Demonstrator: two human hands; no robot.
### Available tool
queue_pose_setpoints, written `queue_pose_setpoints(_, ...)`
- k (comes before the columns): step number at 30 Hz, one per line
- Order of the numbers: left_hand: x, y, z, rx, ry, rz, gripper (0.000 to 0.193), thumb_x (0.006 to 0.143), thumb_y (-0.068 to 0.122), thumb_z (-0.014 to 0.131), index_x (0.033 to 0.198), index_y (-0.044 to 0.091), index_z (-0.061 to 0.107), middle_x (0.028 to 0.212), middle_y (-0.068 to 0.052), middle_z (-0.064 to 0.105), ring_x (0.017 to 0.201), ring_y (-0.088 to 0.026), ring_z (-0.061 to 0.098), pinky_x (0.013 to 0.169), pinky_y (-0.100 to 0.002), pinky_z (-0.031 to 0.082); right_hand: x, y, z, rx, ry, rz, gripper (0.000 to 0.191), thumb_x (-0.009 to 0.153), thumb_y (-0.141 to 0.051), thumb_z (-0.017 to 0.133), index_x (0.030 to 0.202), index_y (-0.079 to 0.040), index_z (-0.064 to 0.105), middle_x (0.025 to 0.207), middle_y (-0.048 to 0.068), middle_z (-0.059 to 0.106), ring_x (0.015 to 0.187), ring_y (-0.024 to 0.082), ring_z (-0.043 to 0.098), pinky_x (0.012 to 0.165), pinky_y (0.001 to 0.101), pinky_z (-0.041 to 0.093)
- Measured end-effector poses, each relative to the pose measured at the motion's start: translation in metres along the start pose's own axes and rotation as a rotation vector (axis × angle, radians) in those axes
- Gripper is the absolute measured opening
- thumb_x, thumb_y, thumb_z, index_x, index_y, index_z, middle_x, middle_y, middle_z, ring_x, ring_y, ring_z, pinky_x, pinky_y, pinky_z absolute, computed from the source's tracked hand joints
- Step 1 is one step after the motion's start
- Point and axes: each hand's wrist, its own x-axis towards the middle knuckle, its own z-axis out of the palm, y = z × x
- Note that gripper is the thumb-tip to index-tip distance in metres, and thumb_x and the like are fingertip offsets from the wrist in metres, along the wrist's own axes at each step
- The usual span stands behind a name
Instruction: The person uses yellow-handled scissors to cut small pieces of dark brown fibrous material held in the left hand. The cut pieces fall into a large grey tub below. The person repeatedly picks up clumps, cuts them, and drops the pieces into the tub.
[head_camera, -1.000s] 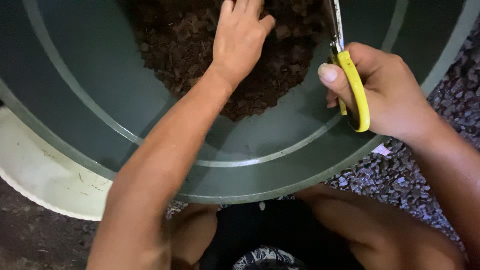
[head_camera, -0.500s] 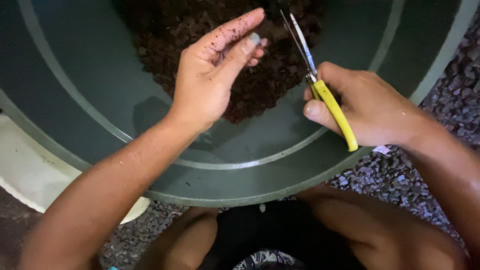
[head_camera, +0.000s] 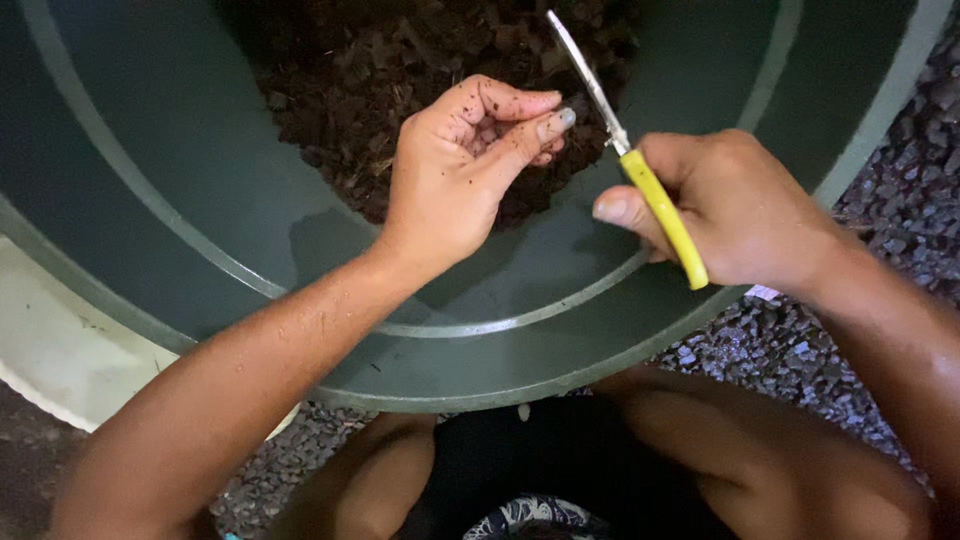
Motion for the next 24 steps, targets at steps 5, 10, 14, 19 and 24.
queue_pose_setpoints(5, 0.007, -0.004, -0.010, -0.015, 0.068, 0.039, 0.014, 0.104, 0.001, 0.072, 0.118, -0.002, 0.069, 0.107, -0.008, 0.074, 0.095, -0.010, 0.069, 0.089, -0.025, 0.060, 0.005, 0.010, 0.005, 0.370, 0.063, -0.204, 0.044, 0.085, -0.051, 0.066, 0.085, -0.007, 0.065, 0.060, 0.006, 0.069, 0.056, 0.026, 0.071, 0.052, 0.0401, 0.056)
queue_pose_setpoints(10, 0.003, -0.005, -0.010, -0.088, 0.047, 0.086, 0.015, 0.104, -0.002, 0.076, 0.116, -0.001, 0.067, 0.105, -0.006, 0.071, 0.095, -0.008, 0.067, 0.093, -0.024, 0.058, 0.007, 0.009, 0.006, 0.080, 0.022, -0.292, 0.044, 0.089, -0.050, 0.063, 0.096, -0.007, 0.062, 0.075, 0.012, 0.069, 0.070, 0.031, 0.070, 0.063, 0.0450, 0.053)
queue_pose_setpoints(14, 0.001, -0.005, -0.007, 0.010, 0.005, 0.071, 0.014, 0.103, -0.002, 0.074, 0.115, -0.001, 0.068, 0.111, -0.007, 0.073, 0.101, -0.009, 0.070, 0.093, -0.024, 0.060, 0.004, 0.000, 0.003, 0.057, -0.033, -0.154, 0.047, 0.087, -0.056, 0.068, 0.096, -0.010, 0.064, 0.067, 0.012, 0.069, 0.065, 0.032, 0.072, 0.061, 0.0460, 0.053)
queue_pose_setpoints(19, 0.001, -0.008, -0.008, -0.004, 0.010, 0.034, 0.014, 0.103, -0.001, 0.073, 0.116, -0.002, 0.068, 0.110, -0.006, 0.073, 0.100, -0.009, 0.068, 0.091, -0.024, 0.059, 0.004, 0.001, 0.003, 0.068, -0.077, -0.045, 0.045, 0.090, -0.054, 0.067, 0.092, -0.008, 0.067, 0.064, 0.008, 0.065, 0.061, 0.024, 0.068, 0.059, 0.0416, 0.056)
queue_pose_setpoints(24, 0.012, -0.008, -0.024, 0.271, 0.073, 0.150, 0.022, 0.105, -0.002, 0.076, 0.124, 0.003, 0.065, 0.117, -0.005, 0.069, 0.101, -0.010, 0.068, 0.093, -0.026, 0.059, 0.005, 0.019, 0.010, 0.398, 0.084, -0.235, 0.055, 0.094, -0.057, 0.051, 0.094, -0.003, 0.064, 0.070, 0.009, 0.068, 0.064, 0.024, 0.067, 0.060, 0.0392, 0.053)
